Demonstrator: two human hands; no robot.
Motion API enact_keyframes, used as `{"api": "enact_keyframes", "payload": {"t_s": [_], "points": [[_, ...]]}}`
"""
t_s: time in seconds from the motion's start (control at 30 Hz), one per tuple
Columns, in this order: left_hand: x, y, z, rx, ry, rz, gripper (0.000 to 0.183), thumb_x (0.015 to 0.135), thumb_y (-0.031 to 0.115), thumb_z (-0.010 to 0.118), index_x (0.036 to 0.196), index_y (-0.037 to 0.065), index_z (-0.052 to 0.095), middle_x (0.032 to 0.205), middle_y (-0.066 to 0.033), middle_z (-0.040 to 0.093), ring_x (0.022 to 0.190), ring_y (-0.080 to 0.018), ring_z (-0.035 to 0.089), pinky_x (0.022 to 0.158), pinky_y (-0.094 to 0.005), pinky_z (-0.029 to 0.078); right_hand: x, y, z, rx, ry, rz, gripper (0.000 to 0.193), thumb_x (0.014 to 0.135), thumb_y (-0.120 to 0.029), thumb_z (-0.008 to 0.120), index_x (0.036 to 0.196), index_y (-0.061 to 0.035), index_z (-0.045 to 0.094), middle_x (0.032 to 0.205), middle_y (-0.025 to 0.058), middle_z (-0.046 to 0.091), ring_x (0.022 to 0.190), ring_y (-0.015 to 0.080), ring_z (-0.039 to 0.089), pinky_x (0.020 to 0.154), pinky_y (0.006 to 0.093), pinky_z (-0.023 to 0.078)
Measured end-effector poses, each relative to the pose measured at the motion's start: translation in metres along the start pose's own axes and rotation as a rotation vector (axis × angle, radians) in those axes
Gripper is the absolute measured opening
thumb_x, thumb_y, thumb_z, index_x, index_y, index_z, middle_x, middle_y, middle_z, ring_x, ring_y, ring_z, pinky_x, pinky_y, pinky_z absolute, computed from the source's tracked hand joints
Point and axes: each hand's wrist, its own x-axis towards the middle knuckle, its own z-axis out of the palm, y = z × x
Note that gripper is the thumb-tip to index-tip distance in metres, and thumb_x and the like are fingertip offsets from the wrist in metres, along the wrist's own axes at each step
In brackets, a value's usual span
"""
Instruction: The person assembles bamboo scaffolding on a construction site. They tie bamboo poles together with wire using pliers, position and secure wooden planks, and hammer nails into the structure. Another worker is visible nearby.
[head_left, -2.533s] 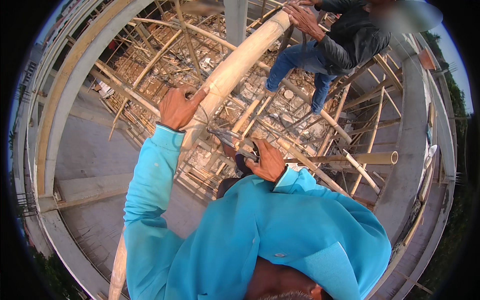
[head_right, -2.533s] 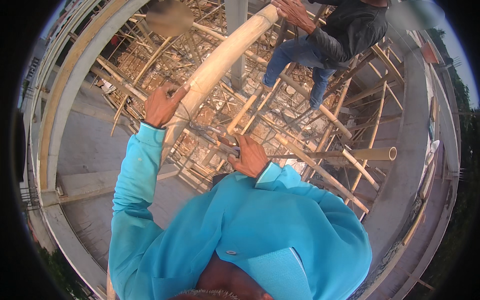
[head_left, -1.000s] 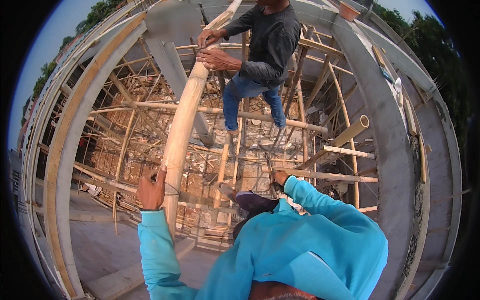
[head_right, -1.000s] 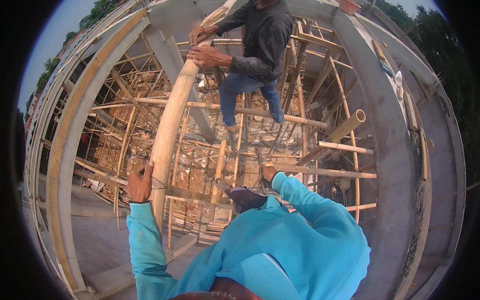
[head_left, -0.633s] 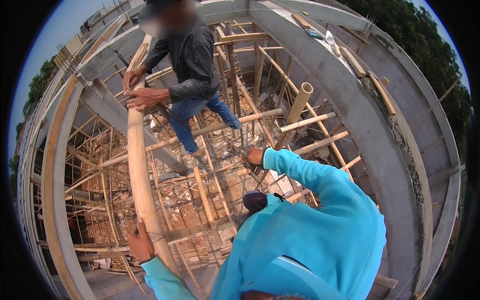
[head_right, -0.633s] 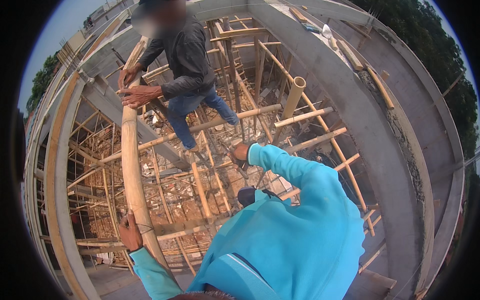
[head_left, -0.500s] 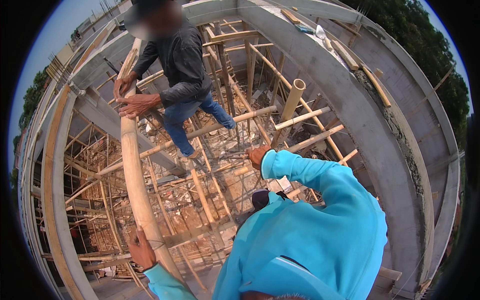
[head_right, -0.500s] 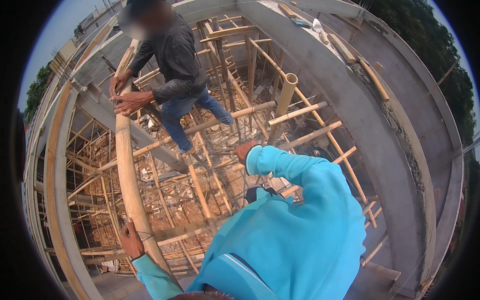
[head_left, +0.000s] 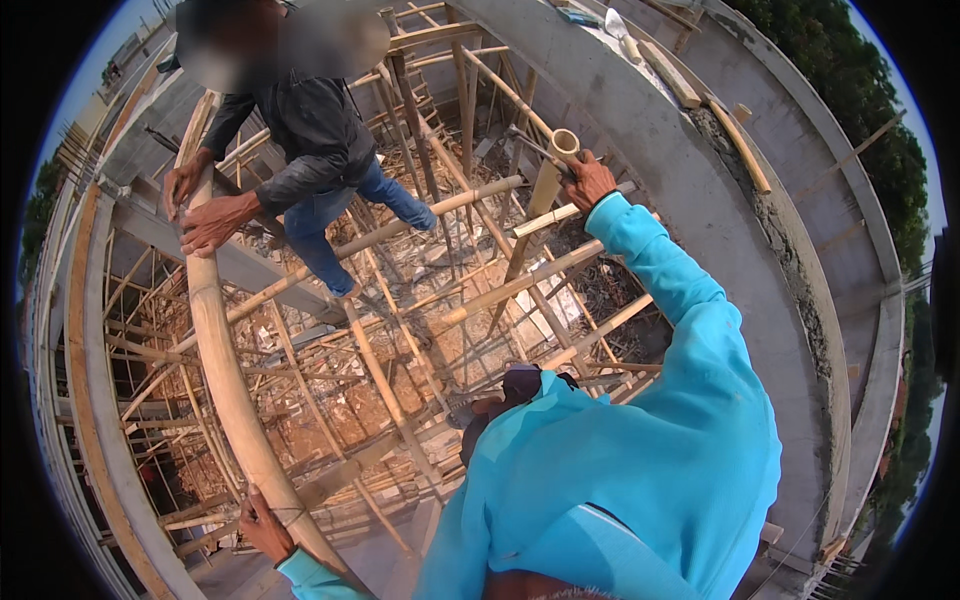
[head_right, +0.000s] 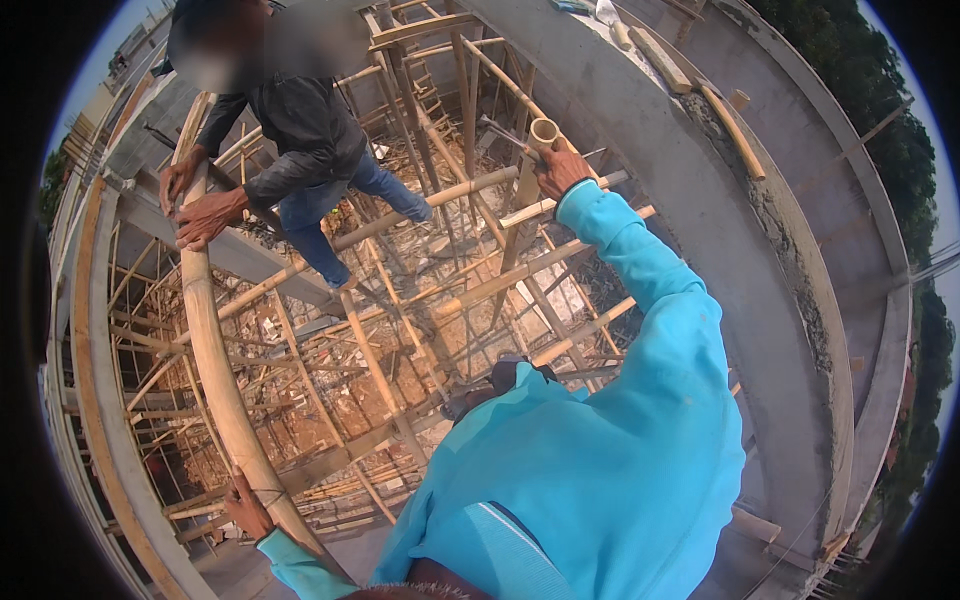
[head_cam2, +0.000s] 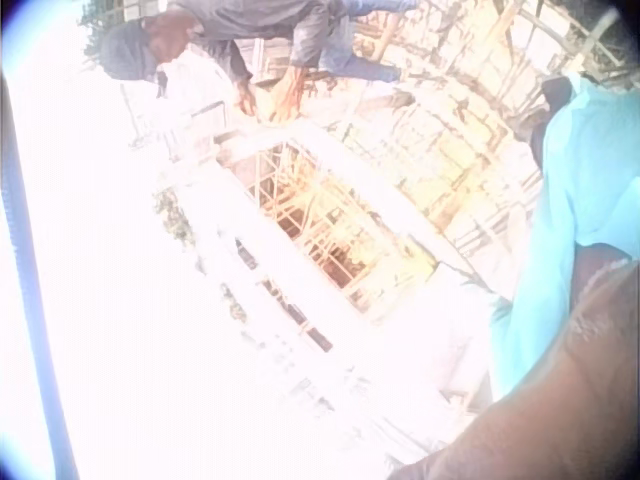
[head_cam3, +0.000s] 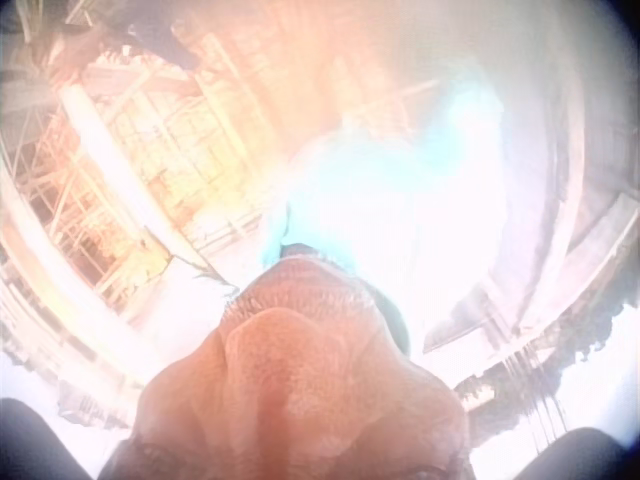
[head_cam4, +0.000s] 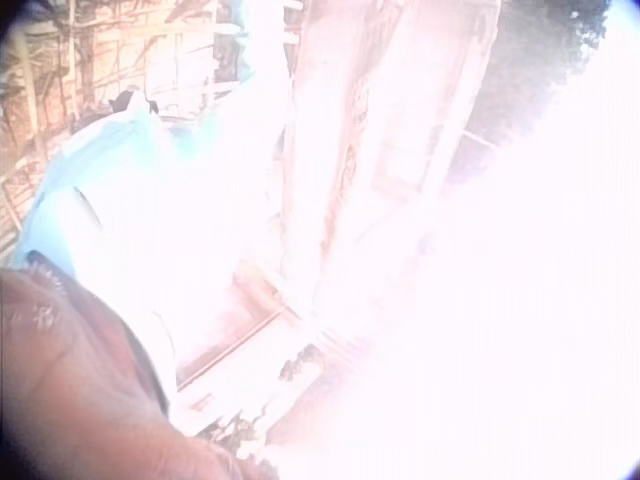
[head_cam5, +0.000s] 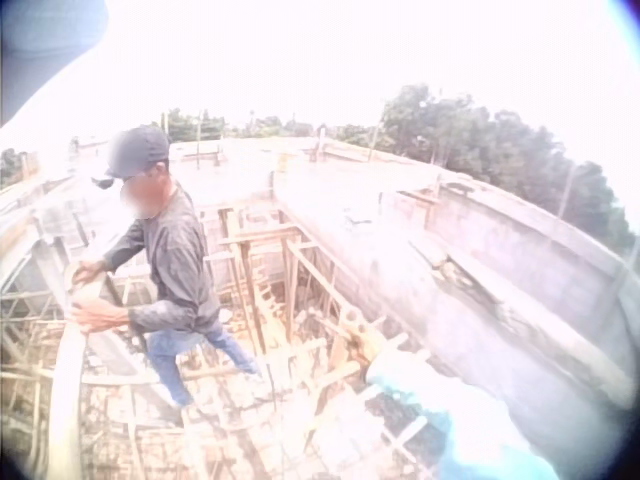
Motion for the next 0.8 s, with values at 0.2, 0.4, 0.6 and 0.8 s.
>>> {"api": "enact_keyframes", "payload": {"t_s": [0.2,0.4,0.6,0.8], "points": [[0.001,-0.007,0.006,-0.019,0.113,0.086,0.064,0.1,0.057,0.055,0.09,-0.006,0.063,0.072,-0.009,0.051,0.071,-0.0194,0.044,0.067,-0.0379,0.038,0.077,0.076,0.009,-0.327,0.02,0.022,0.042,0.096,-0.034,0.06,0.137,-0.0235,0.061,0.125,0.0171,0.063,0.108,0.0388,0.066,0.092,0.0504,0.054],[0.003,-0.004,0.0,-0.078,0.013,0.087,0.058,0.102,0.052,0.054,0.1,-0.005,0.058,0.083,-0.0084,0.055,0.079,-0.0182,0.046,0.074,-0.0367,0.04,0.103,0.09,0.047,-0.359,-0.051,0.09,0.038,0.093,-0.04,0.062,0.12,-0.013,0.064,0.112,0.0151,0.071,0.107,0.0386,0.065,0.092,0.0533,0.052],[0.021,-0.042,-0.005,-0.04,-0.04,0.002,0.055,0.102,0.048,0.058,0.112,-0.005,0.068,0.087,-0.0096,0.062,0.077,-0.0186,0.053,0.072,-0.0315,0.045,0.101,0.09,0.056,-0.292,-0.12,0.037,0.038,0.089,-0.032,0.065,0.117,-0.0068,0.062,0.113,0.0159,0.069,0.108,0.0384,0.061,0.09,0.0501,0.053],[0.052,-0.045,0.014,0.088,0.022,-0.131,0.077,0.089,0.062,0.066,0.128,-0.005,0.06,0.113,-0.0174,0.068,0.099,-0.0279,0.063,0.086,-0.0421,0.049,0.111,0.106,0.05,-0.293,-0.128,-0.061,0.019,0.094,-0.015,0.052,0.102,-0.0055,0.066,0.103,0.0128,0.072,0.111,0.0342,0.06,0.085,0.0483,0.052]]}}
